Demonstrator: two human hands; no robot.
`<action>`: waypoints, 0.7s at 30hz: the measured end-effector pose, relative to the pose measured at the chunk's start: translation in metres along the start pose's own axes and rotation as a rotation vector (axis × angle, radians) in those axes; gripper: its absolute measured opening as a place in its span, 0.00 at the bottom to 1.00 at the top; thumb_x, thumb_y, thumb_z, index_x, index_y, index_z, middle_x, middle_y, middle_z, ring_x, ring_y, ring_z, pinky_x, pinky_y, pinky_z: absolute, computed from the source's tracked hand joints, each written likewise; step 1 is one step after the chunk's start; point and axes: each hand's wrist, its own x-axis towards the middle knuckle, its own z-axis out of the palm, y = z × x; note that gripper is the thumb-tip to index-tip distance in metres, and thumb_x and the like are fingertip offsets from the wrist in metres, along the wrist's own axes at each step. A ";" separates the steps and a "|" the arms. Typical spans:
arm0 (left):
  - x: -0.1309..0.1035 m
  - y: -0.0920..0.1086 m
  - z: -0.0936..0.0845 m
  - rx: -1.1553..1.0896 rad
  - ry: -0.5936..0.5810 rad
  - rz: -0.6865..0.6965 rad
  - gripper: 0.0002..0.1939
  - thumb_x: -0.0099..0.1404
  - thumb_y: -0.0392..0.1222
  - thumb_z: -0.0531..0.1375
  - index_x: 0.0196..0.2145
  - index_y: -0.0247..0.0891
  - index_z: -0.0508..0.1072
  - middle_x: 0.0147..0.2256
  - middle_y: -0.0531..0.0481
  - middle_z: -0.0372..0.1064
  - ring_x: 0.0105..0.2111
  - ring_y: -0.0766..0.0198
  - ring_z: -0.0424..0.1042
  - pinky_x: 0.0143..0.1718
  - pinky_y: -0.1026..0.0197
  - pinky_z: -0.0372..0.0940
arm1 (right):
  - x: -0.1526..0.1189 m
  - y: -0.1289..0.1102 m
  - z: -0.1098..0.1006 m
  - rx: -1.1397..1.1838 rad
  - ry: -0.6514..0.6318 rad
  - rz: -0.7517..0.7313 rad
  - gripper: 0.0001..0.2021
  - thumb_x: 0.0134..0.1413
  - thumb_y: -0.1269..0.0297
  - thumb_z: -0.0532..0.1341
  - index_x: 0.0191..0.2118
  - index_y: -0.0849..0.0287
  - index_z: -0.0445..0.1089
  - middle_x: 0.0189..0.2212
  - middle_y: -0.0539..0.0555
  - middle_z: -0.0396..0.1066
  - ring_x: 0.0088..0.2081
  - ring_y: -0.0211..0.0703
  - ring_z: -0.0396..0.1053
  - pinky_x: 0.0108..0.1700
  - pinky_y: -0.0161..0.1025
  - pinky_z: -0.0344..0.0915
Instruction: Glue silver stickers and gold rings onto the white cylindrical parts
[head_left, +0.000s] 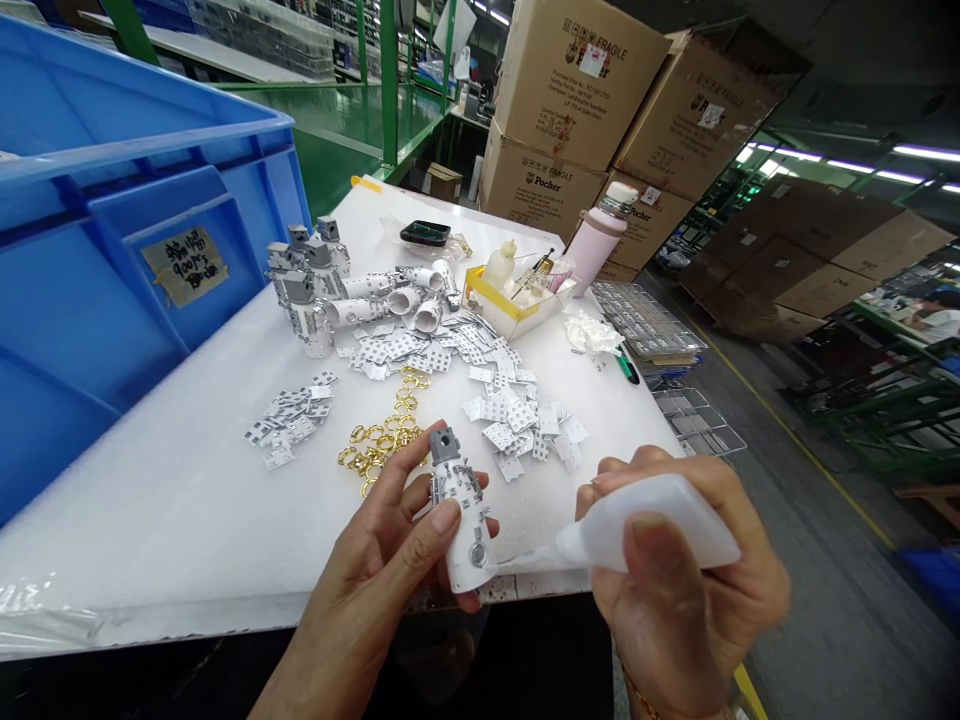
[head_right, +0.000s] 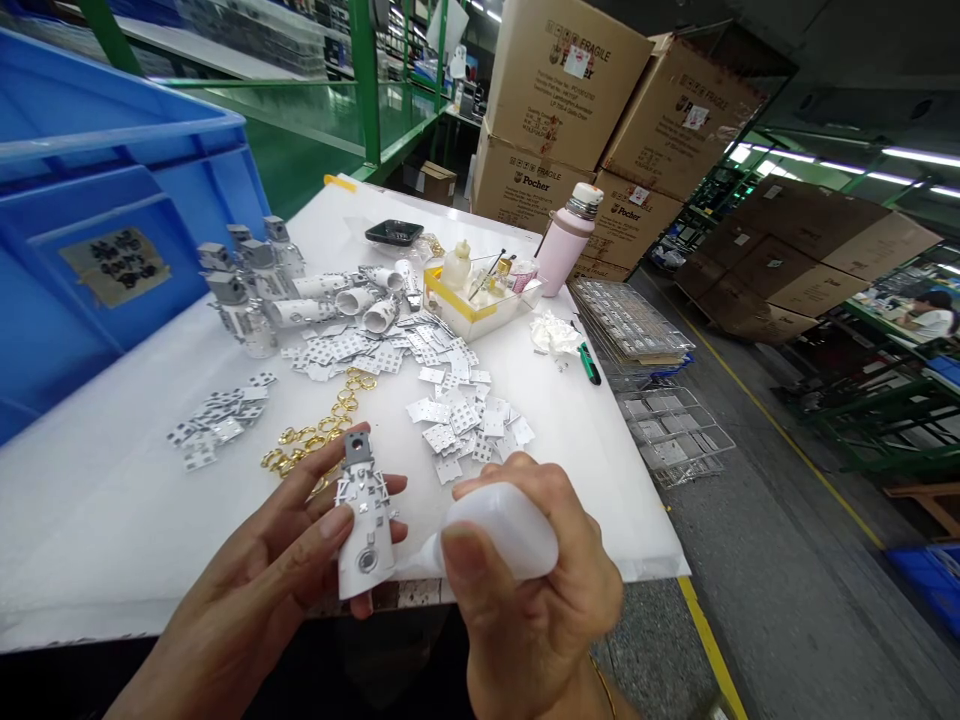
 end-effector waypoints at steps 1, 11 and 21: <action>0.000 0.000 0.000 0.005 0.001 -0.002 0.38 0.66 0.52 0.62 0.68 0.49 0.51 0.35 0.50 0.74 0.24 0.64 0.69 0.27 0.61 0.67 | 0.000 -0.001 0.000 0.005 -0.008 0.008 0.06 0.59 0.60 0.65 0.35 0.58 0.74 0.27 0.51 0.66 0.30 0.42 0.65 0.27 0.38 0.65; 0.003 0.000 0.002 0.032 -0.001 0.019 0.37 0.67 0.51 0.61 0.67 0.47 0.51 0.38 0.47 0.77 0.25 0.64 0.70 0.28 0.61 0.68 | -0.001 0.002 -0.001 0.054 -0.040 0.003 0.04 0.60 0.64 0.64 0.36 0.58 0.74 0.27 0.51 0.66 0.29 0.40 0.65 0.26 0.37 0.64; -0.002 0.000 -0.003 0.039 0.068 -0.048 0.37 0.65 0.54 0.62 0.67 0.52 0.52 0.45 0.48 0.78 0.26 0.63 0.73 0.29 0.60 0.68 | 0.032 0.023 -0.028 0.519 0.180 0.534 0.14 0.54 0.53 0.67 0.31 0.60 0.74 0.18 0.44 0.53 0.19 0.31 0.50 0.19 0.28 0.52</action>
